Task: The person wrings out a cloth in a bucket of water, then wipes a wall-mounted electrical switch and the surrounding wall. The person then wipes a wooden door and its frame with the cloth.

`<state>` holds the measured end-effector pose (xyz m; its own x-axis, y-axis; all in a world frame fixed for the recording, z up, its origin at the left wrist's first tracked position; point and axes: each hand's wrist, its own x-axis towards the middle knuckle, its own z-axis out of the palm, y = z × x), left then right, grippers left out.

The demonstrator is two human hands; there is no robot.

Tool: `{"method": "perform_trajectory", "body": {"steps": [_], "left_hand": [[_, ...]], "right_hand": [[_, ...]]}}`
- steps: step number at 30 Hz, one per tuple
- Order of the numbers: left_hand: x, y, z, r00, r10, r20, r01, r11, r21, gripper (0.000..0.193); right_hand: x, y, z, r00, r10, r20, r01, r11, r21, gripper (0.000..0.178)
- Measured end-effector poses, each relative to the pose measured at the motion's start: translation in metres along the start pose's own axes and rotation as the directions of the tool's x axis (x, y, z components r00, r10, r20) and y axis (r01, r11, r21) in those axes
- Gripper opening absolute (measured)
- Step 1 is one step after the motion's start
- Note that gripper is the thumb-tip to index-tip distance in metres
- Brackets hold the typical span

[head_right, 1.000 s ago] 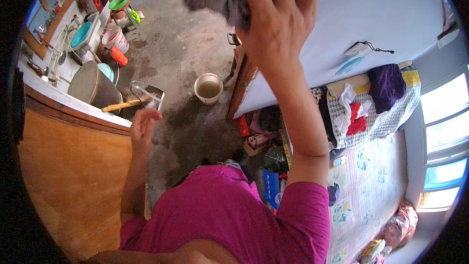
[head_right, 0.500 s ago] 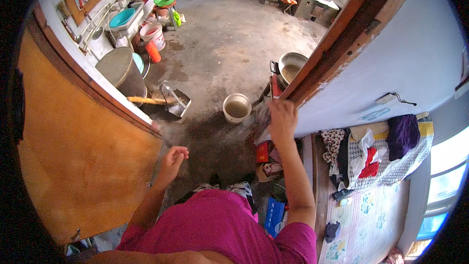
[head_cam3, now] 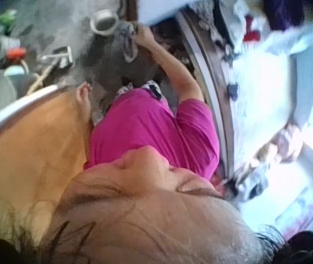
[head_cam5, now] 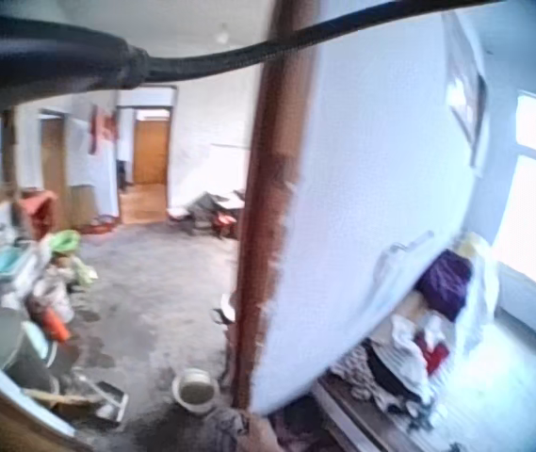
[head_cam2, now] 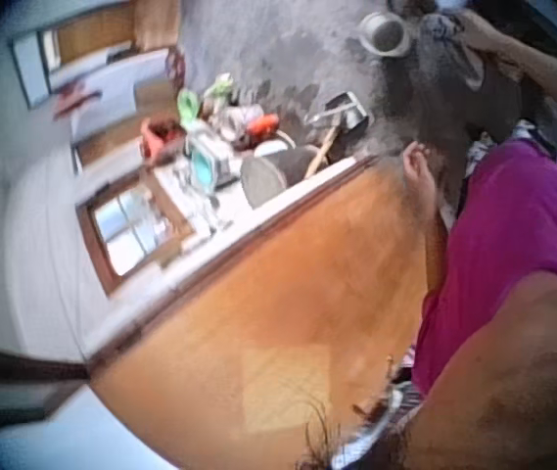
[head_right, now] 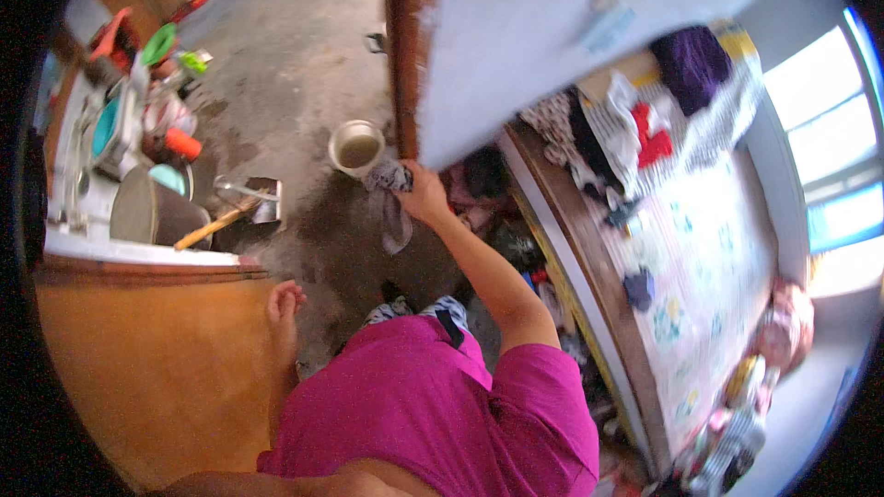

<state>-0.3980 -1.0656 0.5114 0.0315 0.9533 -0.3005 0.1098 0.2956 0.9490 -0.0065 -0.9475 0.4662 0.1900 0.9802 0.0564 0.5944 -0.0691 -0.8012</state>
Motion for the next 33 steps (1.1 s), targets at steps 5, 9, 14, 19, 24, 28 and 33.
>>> {"method": "perform_trajectory", "body": {"steps": [5,9,14,19,24,28,33], "left_hand": [[0.004,-0.003,0.021,0.984,-0.136,0.118,0.121,0.984,0.128,0.024],[0.016,-0.022,0.045,0.960,-0.168,0.225,0.120,0.970,0.213,0.023],[0.017,-0.022,0.090,0.935,-0.242,0.260,0.156,0.938,0.309,0.024],[0.013,-0.039,0.149,0.913,-0.209,0.350,0.044,0.904,0.425,0.031],[0.063,-0.017,0.299,0.708,-0.150,0.690,-0.356,0.767,0.533,0.042],[0.122,-0.025,0.444,0.591,-0.100,0.801,-0.345,0.866,0.362,0.049],[0.173,-0.022,0.599,0.613,-0.148,0.776,0.041,0.987,0.156,0.063]], "right_hand": [[-0.113,0.084,-0.020,0.921,0.388,-0.028,-0.284,0.720,0.634,0.042],[-0.169,0.115,-0.061,0.679,0.717,0.158,-0.342,0.118,0.932,0.042],[-0.179,0.171,-0.087,0.623,0.708,-0.332,-0.229,0.571,0.788,0.048],[-0.174,0.231,-0.144,0.510,0.290,-0.810,-0.419,0.906,0.061,0.053],[-0.222,0.290,-0.189,0.594,0.380,-0.709,-0.729,0.628,-0.274,0.069],[-0.232,0.318,-0.185,0.764,0.319,-0.560,-0.603,0.661,-0.446,0.069],[-0.182,0.324,-0.185,0.861,0.236,-0.450,-0.452,0.759,-0.468,0.069]]}}
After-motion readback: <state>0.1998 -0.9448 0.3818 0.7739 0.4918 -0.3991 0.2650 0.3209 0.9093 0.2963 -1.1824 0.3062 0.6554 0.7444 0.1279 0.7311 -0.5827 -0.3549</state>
